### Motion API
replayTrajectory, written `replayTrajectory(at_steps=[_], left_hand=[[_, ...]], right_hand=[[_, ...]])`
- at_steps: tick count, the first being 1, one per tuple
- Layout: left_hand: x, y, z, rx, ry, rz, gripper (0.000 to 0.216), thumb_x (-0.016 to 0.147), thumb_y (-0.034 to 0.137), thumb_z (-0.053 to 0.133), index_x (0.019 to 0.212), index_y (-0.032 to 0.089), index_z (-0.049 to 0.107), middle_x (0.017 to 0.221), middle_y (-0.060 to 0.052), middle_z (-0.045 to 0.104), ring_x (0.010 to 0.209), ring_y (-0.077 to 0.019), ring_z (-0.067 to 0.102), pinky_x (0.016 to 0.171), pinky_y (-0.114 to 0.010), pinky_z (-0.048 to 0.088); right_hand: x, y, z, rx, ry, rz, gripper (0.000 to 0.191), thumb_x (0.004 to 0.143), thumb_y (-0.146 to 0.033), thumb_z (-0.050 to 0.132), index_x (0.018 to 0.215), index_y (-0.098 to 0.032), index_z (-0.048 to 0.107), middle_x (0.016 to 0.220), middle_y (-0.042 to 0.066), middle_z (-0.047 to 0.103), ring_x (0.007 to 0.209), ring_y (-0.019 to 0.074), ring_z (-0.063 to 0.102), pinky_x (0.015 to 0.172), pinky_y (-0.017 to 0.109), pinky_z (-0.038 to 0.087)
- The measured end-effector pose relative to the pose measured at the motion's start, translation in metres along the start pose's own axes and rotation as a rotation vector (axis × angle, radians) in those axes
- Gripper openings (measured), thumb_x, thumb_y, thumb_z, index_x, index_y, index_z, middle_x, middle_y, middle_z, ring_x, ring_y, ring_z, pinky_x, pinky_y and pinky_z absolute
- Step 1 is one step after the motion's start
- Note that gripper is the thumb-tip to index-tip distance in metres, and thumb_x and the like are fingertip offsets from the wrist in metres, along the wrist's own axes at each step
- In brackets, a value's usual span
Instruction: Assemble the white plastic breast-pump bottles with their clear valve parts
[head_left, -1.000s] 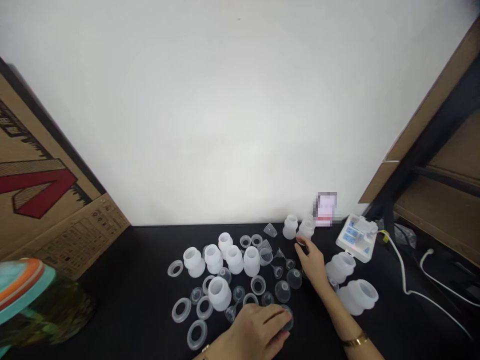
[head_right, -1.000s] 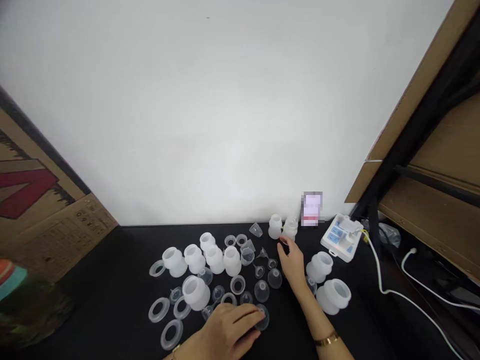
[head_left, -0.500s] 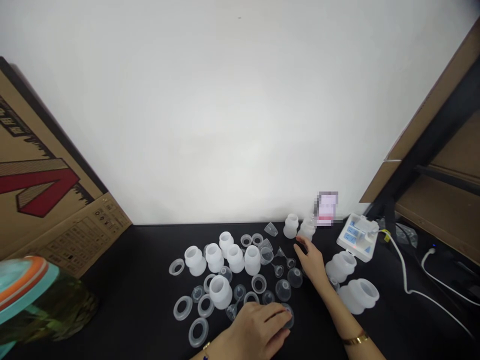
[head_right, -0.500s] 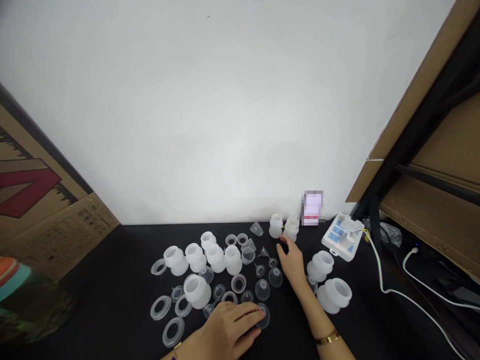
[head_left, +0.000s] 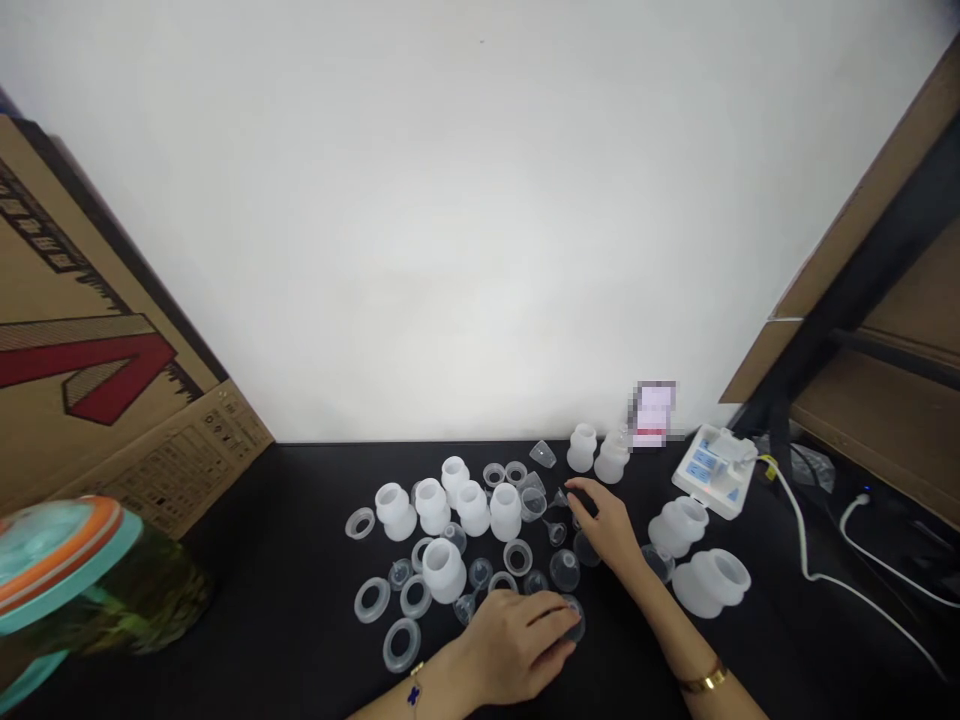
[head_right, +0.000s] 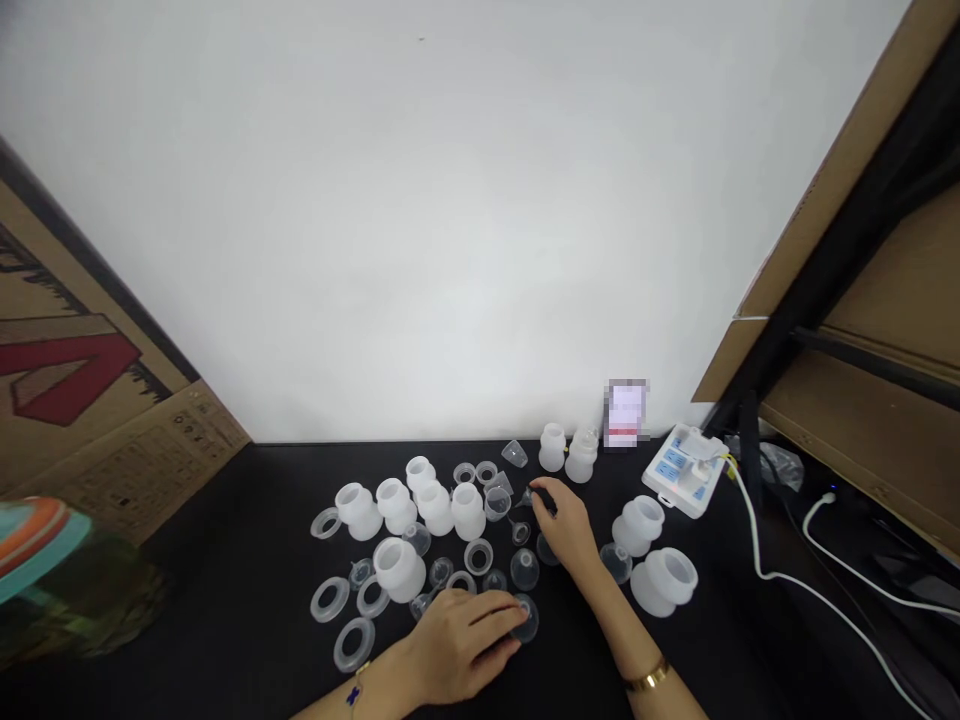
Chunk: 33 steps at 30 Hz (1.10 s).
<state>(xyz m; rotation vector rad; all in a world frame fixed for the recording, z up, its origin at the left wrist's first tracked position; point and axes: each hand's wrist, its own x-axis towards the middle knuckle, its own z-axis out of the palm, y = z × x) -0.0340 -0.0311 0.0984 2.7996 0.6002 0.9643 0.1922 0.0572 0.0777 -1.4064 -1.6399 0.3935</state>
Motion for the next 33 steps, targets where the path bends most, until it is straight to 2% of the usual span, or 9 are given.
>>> replayTrajectory(at_steps=[9,14,22,29,33], left_hand=[[0.001,-0.001,0.001,0.017,0.012,-0.011,0.025,0.096,0.023,0.057,0.120,0.018,0.060,0.107,-0.004,0.077,0.078,-0.0156,0.075,0.054,-0.025,0.053],[0.003,-0.001,-0.001,0.028,0.009,-0.013,0.023,0.096,0.023,0.056,0.119,0.018,0.061,0.103,-0.004,0.077,0.076,-0.0157,0.075,0.054,-0.024,0.054],[0.003,-0.002,-0.002,0.020,-0.023,-0.038,0.025,0.096,0.022,0.055,0.120,0.019,0.060,0.106,-0.005,0.076,0.075,-0.0157,0.075,0.055,-0.024,0.055],[0.001,-0.003,0.000,0.008,-0.039,-0.044,0.026,0.097,0.023,0.055,0.122,0.019,0.060,0.109,-0.005,0.076,0.078,-0.0162,0.075,0.056,-0.024,0.054],[-0.001,-0.003,0.002,0.010,-0.046,-0.043,0.026,0.097,0.023,0.054,0.123,0.019,0.059,0.109,-0.006,0.076,0.080,-0.0164,0.075,0.058,-0.024,0.054]], right_hand=[[-0.005,-0.008,0.003,-0.183,-0.032,-0.291,0.021,0.093,-0.022,0.052,0.101,-0.023,0.071,0.110,0.010,0.076,0.102,0.0290,0.071,0.096,0.050,0.054],[-0.009,-0.017,0.005,-0.245,-0.097,-0.369,0.024,0.093,-0.017,0.053,0.104,-0.023,0.073,0.113,0.010,0.075,0.105,0.0289,0.070,0.100,0.054,0.051],[-0.009,-0.015,0.007,-0.293,-0.132,-0.292,0.027,0.092,-0.017,0.053,0.106,-0.025,0.075,0.116,0.010,0.076,0.107,0.0295,0.070,0.102,0.053,0.050],[-0.008,-0.007,0.008,-0.370,-0.144,-0.172,0.029,0.088,-0.016,0.051,0.106,-0.022,0.074,0.113,0.010,0.076,0.099,0.0292,0.072,0.090,0.046,0.054],[-0.009,-0.005,0.008,-0.372,-0.179,-0.138,0.031,0.089,-0.016,0.049,0.108,-0.021,0.073,0.110,0.010,0.076,0.098,0.0278,0.072,0.089,0.042,0.054]])
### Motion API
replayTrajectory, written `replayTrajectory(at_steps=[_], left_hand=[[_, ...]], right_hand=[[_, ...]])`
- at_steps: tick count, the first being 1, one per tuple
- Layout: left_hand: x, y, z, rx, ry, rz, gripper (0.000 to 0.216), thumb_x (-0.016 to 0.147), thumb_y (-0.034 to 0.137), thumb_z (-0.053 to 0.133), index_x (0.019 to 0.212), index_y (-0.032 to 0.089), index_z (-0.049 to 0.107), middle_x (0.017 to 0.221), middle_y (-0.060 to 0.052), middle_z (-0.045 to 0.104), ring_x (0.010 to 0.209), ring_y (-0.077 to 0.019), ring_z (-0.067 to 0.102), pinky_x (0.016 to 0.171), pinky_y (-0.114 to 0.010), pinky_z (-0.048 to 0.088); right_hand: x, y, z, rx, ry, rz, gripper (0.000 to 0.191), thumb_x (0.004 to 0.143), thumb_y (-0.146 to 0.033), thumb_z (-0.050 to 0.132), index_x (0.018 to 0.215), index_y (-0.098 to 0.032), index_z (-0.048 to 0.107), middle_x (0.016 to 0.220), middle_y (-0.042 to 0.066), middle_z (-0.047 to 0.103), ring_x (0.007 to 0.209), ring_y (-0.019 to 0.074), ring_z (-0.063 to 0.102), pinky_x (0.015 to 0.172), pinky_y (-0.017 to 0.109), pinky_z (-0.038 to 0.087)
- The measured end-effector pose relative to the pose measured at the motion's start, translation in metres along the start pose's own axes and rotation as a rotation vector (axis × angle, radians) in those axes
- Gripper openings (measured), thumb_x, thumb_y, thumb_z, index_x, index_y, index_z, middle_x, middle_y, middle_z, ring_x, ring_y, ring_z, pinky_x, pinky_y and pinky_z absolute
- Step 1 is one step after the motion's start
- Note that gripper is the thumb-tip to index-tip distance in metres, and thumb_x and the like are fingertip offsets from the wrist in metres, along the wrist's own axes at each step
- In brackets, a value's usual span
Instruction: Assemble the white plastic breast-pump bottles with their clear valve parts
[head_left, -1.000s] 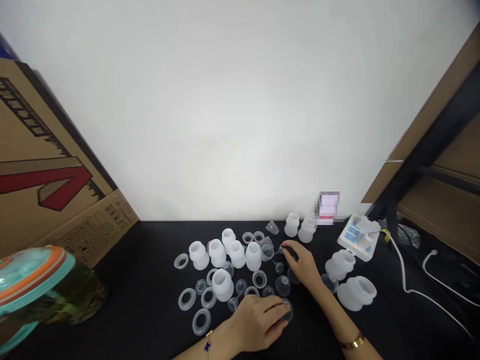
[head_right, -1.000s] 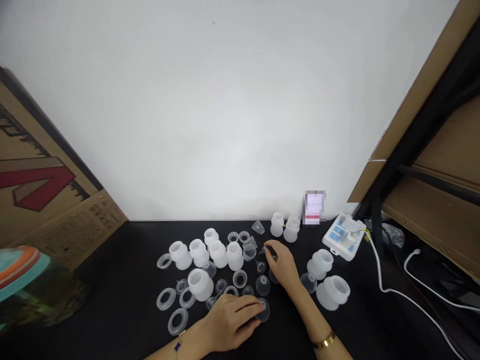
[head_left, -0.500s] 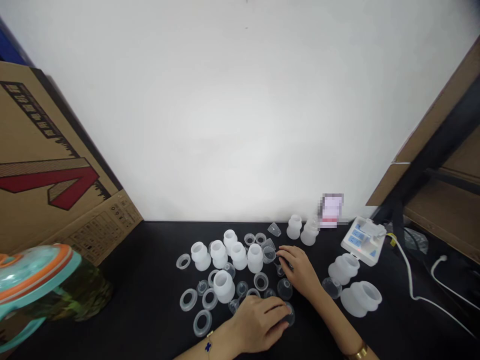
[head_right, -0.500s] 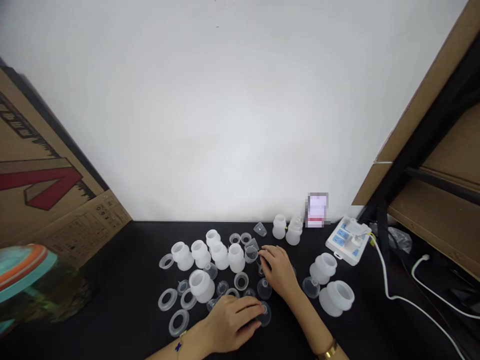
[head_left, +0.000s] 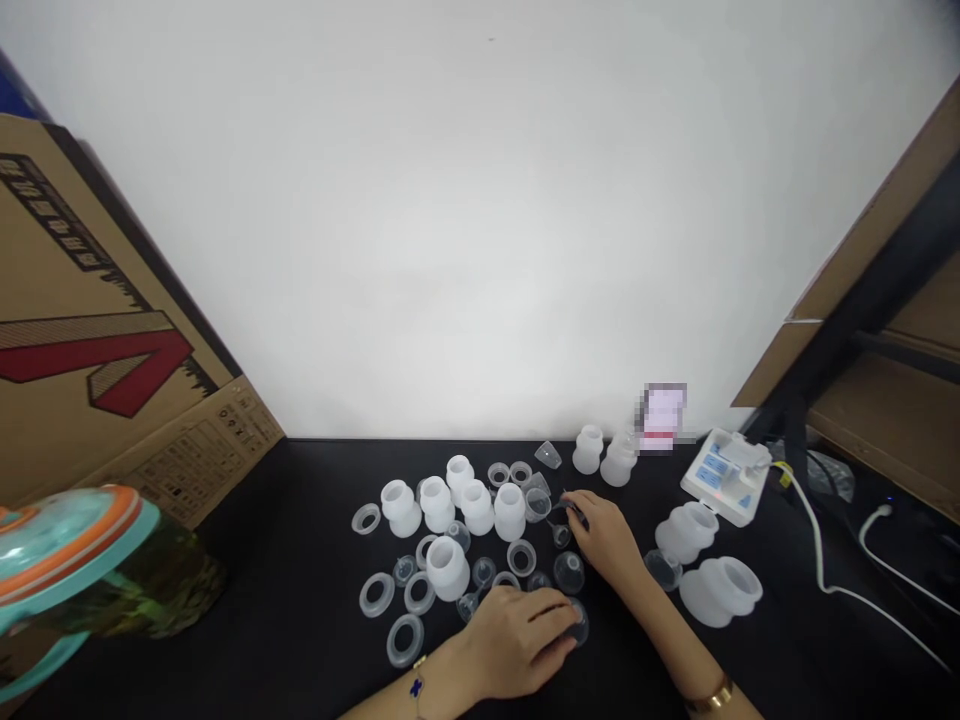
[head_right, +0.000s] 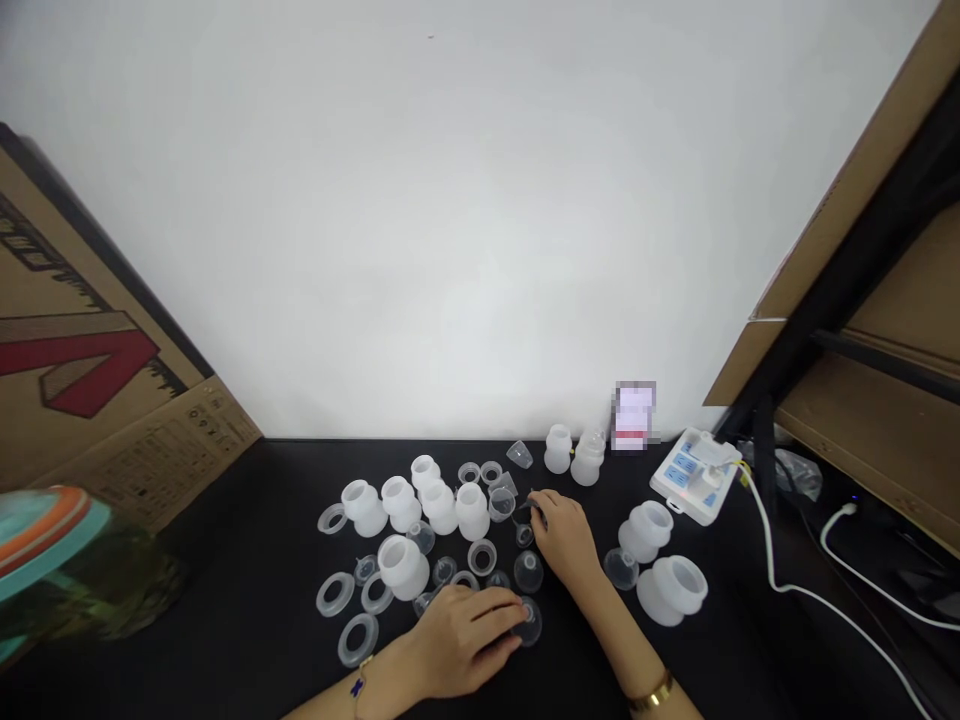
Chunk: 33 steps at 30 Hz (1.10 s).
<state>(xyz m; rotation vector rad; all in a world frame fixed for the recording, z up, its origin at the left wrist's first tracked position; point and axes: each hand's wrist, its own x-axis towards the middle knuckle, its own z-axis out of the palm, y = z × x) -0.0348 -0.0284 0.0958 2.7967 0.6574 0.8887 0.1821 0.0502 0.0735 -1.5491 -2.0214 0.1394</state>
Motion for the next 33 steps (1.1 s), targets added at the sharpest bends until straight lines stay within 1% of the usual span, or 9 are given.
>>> replayTrajectory(at_steps=[4,9,12,17,20,23,26,29,33], left_hand=[[0.000,0.000,0.000,0.002,0.001,-0.010,0.026,0.097,0.023,0.054,0.122,0.019,0.060,0.108,-0.006,0.076,0.079,-0.0166,0.075,0.058,-0.025,0.056],[0.001,-0.001,-0.002,-0.006,0.016,-0.004,0.027,0.097,0.023,0.054,0.123,0.020,0.060,0.108,-0.006,0.076,0.081,-0.0173,0.076,0.059,-0.024,0.058],[0.001,-0.003,-0.002,-0.004,0.042,-0.027,0.028,0.096,0.022,0.055,0.123,0.020,0.060,0.109,-0.007,0.076,0.080,-0.0179,0.076,0.063,-0.026,0.060],[0.002,-0.008,-0.002,0.017,0.169,-0.178,0.028,0.095,0.020,0.056,0.123,0.021,0.062,0.110,-0.008,0.076,0.094,-0.0225,0.075,0.077,-0.032,0.063],[0.002,-0.011,0.000,0.036,0.202,-0.297,0.027,0.094,0.020,0.058,0.120,0.022,0.064,0.111,-0.009,0.075,0.099,-0.0251,0.073,0.083,-0.037,0.063],[0.001,-0.014,0.005,0.057,0.172,-0.379,0.027,0.091,0.019,0.061,0.118,0.021,0.066,0.114,-0.010,0.073,0.103,-0.0287,0.071,0.088,-0.045,0.063],[-0.001,-0.016,0.010,0.084,0.125,-0.422,0.030,0.088,0.020,0.064,0.119,0.020,0.065,0.118,-0.011,0.072,0.106,-0.0314,0.070,0.089,-0.050,0.062],[-0.003,-0.017,0.013,0.099,0.075,-0.452,0.034,0.087,0.020,0.065,0.121,0.019,0.064,0.119,-0.011,0.071,0.104,-0.0318,0.070,0.088,-0.050,0.062],[-0.002,-0.016,0.011,0.107,0.025,-0.472,0.035,0.089,0.019,0.062,0.124,0.019,0.064,0.121,-0.011,0.071,0.102,-0.0314,0.071,0.085,-0.049,0.062]], right_hand=[[-0.001,0.001,0.003,0.004,-0.023,-0.005,0.030,0.090,-0.016,0.049,0.106,-0.020,0.074,0.109,0.010,0.077,0.098,0.0282,0.072,0.090,0.042,0.054],[-0.001,0.002,0.004,0.056,-0.004,-0.004,0.029,0.089,-0.017,0.051,0.104,-0.023,0.076,0.107,0.009,0.077,0.097,0.0272,0.073,0.090,0.040,0.055],[-0.001,0.001,0.003,0.085,0.014,0.003,0.029,0.090,-0.019,0.051,0.105,-0.022,0.076,0.108,0.010,0.077,0.098,0.0280,0.073,0.091,0.042,0.055],[0.001,-0.004,-0.002,0.196,0.113,0.029,0.028,0.092,-0.024,0.050,0.103,-0.024,0.076,0.106,0.009,0.077,0.098,0.0284,0.072,0.090,0.043,0.056],[0.002,-0.006,-0.007,0.311,0.183,0.066,0.027,0.093,-0.028,0.050,0.101,-0.024,0.075,0.105,0.009,0.078,0.100,0.0283,0.072,0.092,0.044,0.056],[0.002,-0.009,-0.014,0.423,0.232,0.127,0.026,0.093,-0.033,0.052,0.101,-0.023,0.074,0.106,0.010,0.078,0.101,0.0280,0.072,0.094,0.043,0.055],[0.001,-0.011,-0.019,0.516,0.265,0.196,0.027,0.093,-0.038,0.055,0.101,-0.022,0.075,0.106,0.010,0.078,0.100,0.0282,0.071,0.094,0.044,0.055],[0.001,-0.013,-0.021,0.594,0.308,0.237,0.028,0.090,-0.040,0.058,0.101,-0.022,0.076,0.106,0.010,0.078,0.097,0.0285,0.071,0.093,0.045,0.056],[0.000,-0.015,-0.020,0.653,0.333,0.243,0.028,0.088,-0.040,0.061,0.102,-0.021,0.075,0.108,0.010,0.078,0.096,0.0286,0.071,0.090,0.045,0.058]])
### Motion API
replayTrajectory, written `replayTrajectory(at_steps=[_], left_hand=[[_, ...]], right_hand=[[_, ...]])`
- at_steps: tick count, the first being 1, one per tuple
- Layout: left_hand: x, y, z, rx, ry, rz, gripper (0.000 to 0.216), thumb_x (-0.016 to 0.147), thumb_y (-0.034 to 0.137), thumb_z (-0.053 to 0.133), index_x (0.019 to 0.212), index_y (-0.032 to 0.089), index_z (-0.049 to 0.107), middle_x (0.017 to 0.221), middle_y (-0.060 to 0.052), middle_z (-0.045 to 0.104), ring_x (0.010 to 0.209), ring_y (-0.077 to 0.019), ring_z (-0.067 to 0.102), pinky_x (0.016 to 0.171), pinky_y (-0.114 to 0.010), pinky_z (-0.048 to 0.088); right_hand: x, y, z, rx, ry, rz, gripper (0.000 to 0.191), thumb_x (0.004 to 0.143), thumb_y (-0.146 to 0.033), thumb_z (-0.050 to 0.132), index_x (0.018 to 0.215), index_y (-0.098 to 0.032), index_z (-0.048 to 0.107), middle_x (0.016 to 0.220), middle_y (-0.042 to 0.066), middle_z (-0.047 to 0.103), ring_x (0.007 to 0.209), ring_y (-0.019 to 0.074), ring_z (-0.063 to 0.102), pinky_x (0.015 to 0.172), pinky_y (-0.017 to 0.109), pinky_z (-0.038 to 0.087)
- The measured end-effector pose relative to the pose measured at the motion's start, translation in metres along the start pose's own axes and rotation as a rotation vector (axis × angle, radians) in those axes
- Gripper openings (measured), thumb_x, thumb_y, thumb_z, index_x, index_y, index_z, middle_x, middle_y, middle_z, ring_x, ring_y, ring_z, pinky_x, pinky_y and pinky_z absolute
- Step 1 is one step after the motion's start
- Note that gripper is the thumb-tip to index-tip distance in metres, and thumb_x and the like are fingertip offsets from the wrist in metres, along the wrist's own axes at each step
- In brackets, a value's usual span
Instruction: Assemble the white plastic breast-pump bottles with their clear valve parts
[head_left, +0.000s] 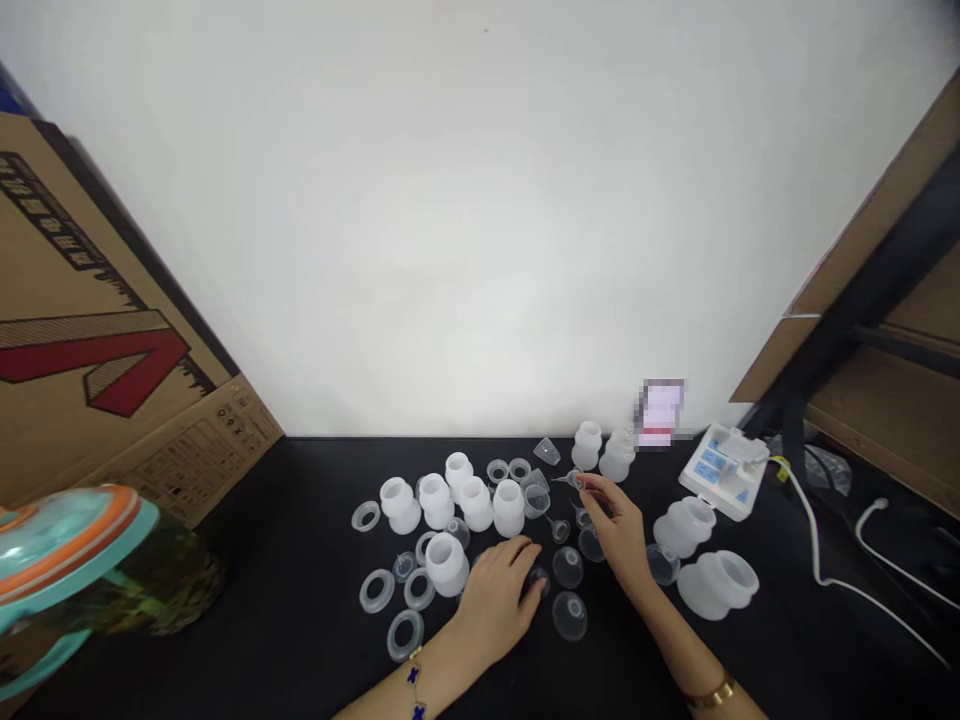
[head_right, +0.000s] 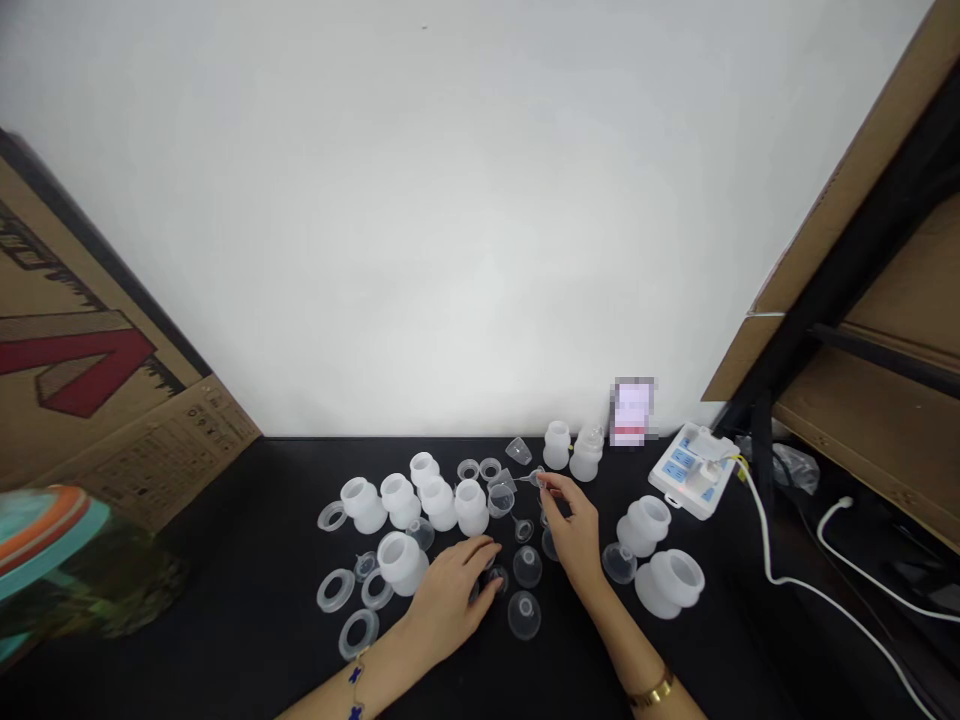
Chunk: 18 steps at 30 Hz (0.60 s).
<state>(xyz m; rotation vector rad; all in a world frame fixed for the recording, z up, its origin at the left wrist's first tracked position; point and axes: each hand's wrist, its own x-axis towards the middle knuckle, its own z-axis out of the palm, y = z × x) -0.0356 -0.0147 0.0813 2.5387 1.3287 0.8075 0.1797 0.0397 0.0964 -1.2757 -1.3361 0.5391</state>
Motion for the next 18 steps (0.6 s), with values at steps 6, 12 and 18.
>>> replayTrajectory(at_steps=[6,12,18], left_hand=[[0.002,0.002,-0.006,-0.014,-0.026,0.015,0.034,0.096,0.016,0.048,0.128,0.021,0.060,0.121,-0.010,0.070,0.096,-0.0276,0.072,0.082,-0.044,0.062],[0.002,0.002,-0.007,-0.046,-0.038,0.010,0.043,0.096,0.012,0.043,0.137,0.022,0.053,0.126,-0.011,0.069,0.099,-0.0276,0.072,0.083,-0.043,0.062],[-0.003,-0.005,0.003,-0.109,-0.038,0.019,0.063,0.084,0.000,0.043,0.141,0.024,0.049,0.131,-0.010,0.066,0.113,-0.0270,0.067,0.094,-0.044,0.060]], right_hand=[[-0.003,0.000,0.001,-0.012,0.003,-0.005,0.026,0.087,-0.035,0.060,0.104,-0.022,0.074,0.110,0.010,0.077,0.090,0.0266,0.071,0.084,0.041,0.059],[-0.007,-0.001,0.005,-0.023,-0.002,-0.037,0.023,0.088,-0.032,0.058,0.101,-0.022,0.074,0.107,0.009,0.077,0.086,0.0244,0.071,0.083,0.039,0.058],[-0.014,-0.003,0.011,-0.045,-0.036,-0.042,0.021,0.089,-0.030,0.058,0.098,-0.023,0.074,0.103,0.008,0.078,0.090,0.0255,0.072,0.084,0.039,0.058]])
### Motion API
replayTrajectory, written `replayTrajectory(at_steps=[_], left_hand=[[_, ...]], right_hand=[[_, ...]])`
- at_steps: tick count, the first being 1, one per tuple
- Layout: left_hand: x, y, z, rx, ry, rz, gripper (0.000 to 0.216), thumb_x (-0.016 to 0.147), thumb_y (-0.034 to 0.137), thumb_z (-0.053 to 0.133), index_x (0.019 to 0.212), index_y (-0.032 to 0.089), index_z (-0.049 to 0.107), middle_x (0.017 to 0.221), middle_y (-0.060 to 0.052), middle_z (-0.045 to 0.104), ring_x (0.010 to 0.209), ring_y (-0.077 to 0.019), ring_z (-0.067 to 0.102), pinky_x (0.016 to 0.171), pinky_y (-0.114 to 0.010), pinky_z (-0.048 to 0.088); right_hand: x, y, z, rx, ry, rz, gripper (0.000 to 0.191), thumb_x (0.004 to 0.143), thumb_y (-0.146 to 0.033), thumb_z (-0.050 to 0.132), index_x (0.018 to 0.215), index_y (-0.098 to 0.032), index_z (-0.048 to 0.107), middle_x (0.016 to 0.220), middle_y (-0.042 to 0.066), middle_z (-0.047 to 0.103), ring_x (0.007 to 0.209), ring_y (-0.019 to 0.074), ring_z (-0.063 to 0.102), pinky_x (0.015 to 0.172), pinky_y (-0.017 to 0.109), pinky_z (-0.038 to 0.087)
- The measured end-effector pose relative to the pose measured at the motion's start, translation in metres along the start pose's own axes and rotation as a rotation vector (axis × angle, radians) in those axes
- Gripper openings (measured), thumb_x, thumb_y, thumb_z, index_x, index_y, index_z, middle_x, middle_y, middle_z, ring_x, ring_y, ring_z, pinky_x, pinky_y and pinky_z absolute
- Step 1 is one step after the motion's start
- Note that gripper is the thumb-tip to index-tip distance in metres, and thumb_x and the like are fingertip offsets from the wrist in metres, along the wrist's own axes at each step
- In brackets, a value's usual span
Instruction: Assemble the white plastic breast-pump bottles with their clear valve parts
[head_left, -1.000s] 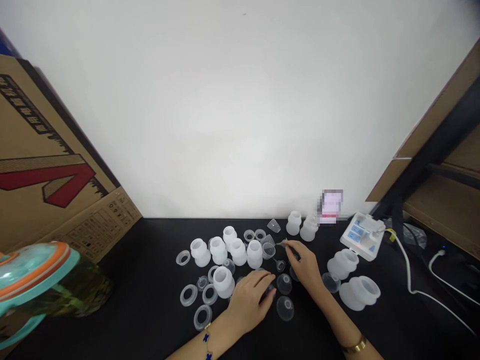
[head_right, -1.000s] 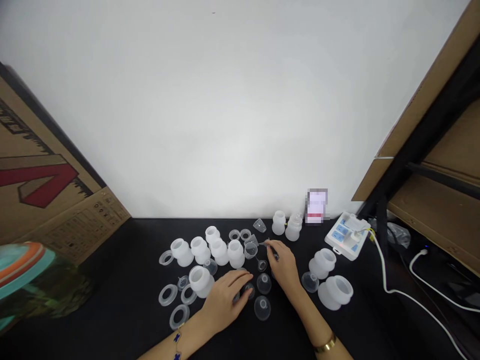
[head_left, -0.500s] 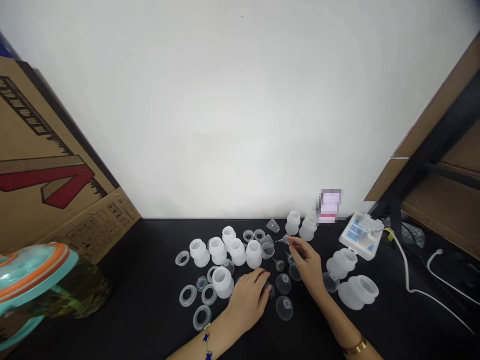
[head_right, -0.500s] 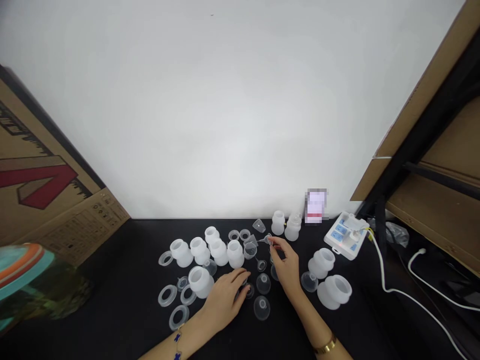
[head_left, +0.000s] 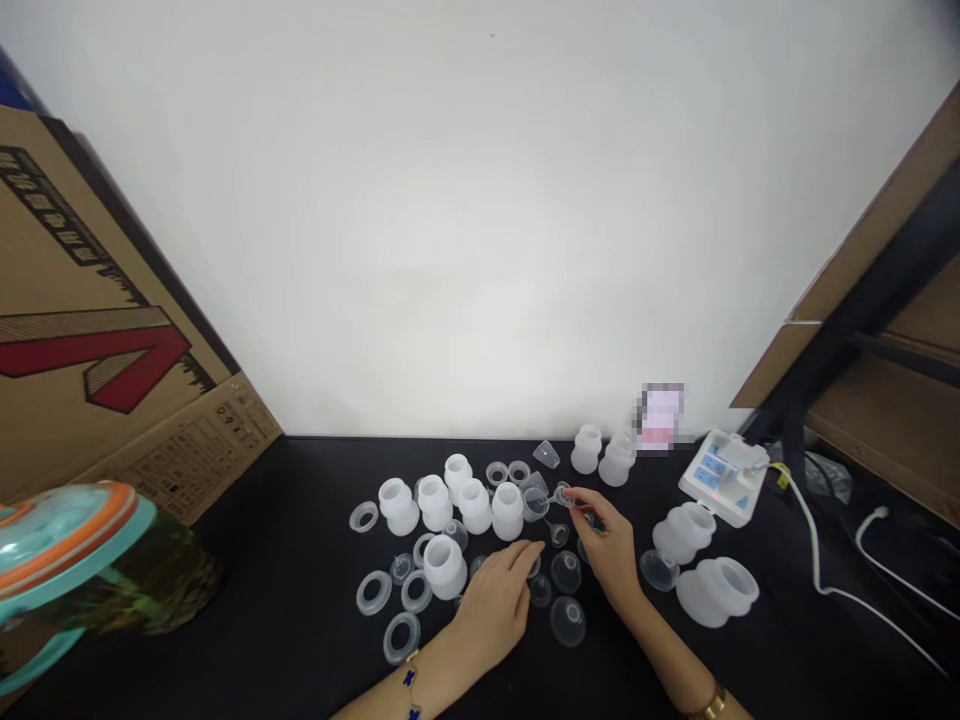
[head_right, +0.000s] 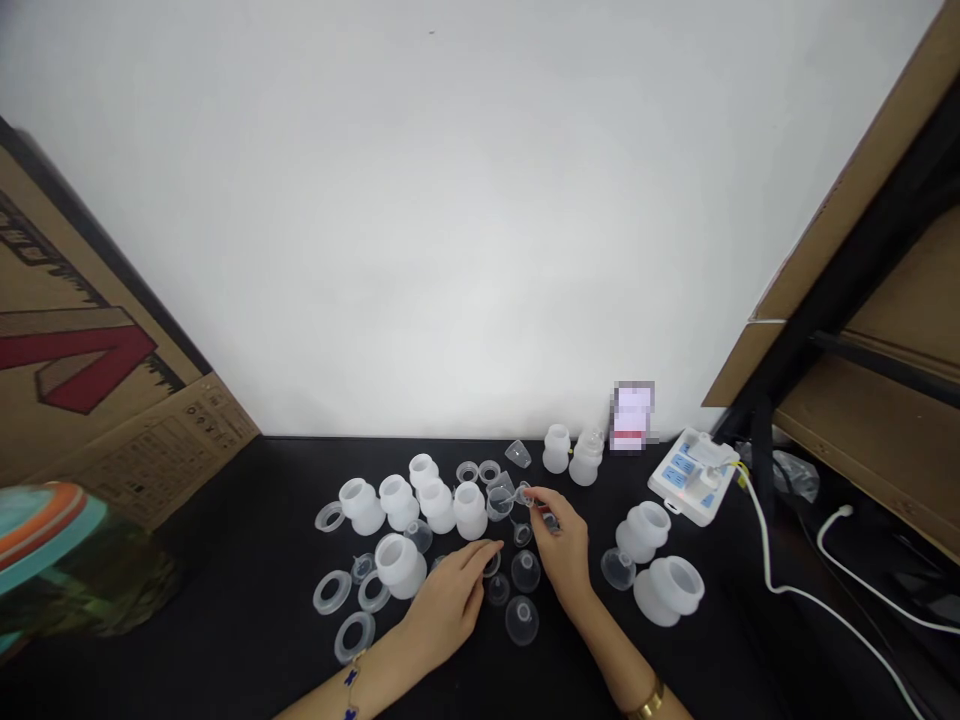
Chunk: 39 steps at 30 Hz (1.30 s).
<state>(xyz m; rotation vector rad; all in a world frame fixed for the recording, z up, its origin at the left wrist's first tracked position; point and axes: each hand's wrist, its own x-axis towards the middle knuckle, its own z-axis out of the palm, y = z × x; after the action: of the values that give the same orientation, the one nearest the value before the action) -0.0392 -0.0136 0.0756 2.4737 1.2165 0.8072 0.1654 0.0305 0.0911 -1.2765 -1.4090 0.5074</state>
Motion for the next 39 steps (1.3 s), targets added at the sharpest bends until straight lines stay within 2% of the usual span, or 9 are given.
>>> replayTrajectory(at_steps=[5,12,19,26,34,39], left_hand=[[-0.001,-0.003,0.003,-0.081,-0.036,-0.038,0.073,0.076,-0.005,0.044,0.142,0.026,0.049,0.137,-0.007,0.062,0.122,-0.0258,0.062,0.103,-0.045,0.055],[0.000,-0.002,0.003,-0.161,-0.025,-0.095,0.068,0.081,-0.006,0.041,0.140,0.026,0.051,0.139,-0.007,0.060,0.126,-0.0245,0.059,0.107,-0.045,0.052],[0.002,-0.002,0.000,-0.214,0.000,-0.070,0.066,0.086,-0.007,0.036,0.138,0.029,0.053,0.136,-0.007,0.059,0.123,-0.0236,0.060,0.102,-0.043,0.055],[0.002,0.000,-0.002,-0.244,0.024,-0.066,0.062,0.086,-0.005,0.037,0.133,0.029,0.058,0.140,-0.009,0.053,0.100,-0.0210,0.068,0.087,-0.038,0.062],[0.002,0.000,-0.001,-0.337,0.079,-0.047,0.052,0.090,0.002,0.049,0.133,0.029,0.056,0.139,-0.006,0.059,0.123,-0.0257,0.062,0.103,-0.043,0.056],[0.001,0.000,0.001,-0.395,0.112,-0.052,0.045,0.089,0.005,0.056,0.128,0.028,0.056,0.136,-0.006,0.062,0.122,-0.0244,0.062,0.095,-0.039,0.061]], right_hand=[[-0.005,0.001,0.003,-0.011,-0.038,-0.023,0.020,0.091,-0.030,0.058,0.100,-0.024,0.074,0.104,0.008,0.078,0.092,0.0254,0.072,0.083,0.038,0.059],[-0.006,0.000,0.005,0.011,-0.068,-0.046,0.018,0.092,-0.029,0.060,0.102,-0.026,0.075,0.103,0.006,0.078,0.093,0.0253,0.073,0.080,0.035,0.058],[-0.008,-0.003,0.004,0.009,-0.072,-0.054,0.019,0.092,-0.030,0.060,0.102,-0.025,0.077,0.102,0.006,0.079,0.091,0.0255,0.073,0.077,0.034,0.058],[-0.008,-0.004,0.004,0.001,-0.078,-0.040,0.020,0.093,-0.033,0.061,0.102,-0.026,0.077,0.103,0.006,0.079,0.092,0.0259,0.073,0.076,0.033,0.058],[-0.008,-0.009,0.003,0.011,-0.075,-0.020,0.021,0.093,-0.037,0.063,0.103,-0.026,0.077,0.103,0.006,0.079,0.091,0.0250,0.073,0.075,0.033,0.059],[-0.008,-0.009,0.004,0.024,-0.065,-0.006,0.022,0.091,-0.039,0.065,0.102,-0.026,0.078,0.101,0.006,0.080,0.089,0.0249,0.074,0.074,0.033,0.059]])
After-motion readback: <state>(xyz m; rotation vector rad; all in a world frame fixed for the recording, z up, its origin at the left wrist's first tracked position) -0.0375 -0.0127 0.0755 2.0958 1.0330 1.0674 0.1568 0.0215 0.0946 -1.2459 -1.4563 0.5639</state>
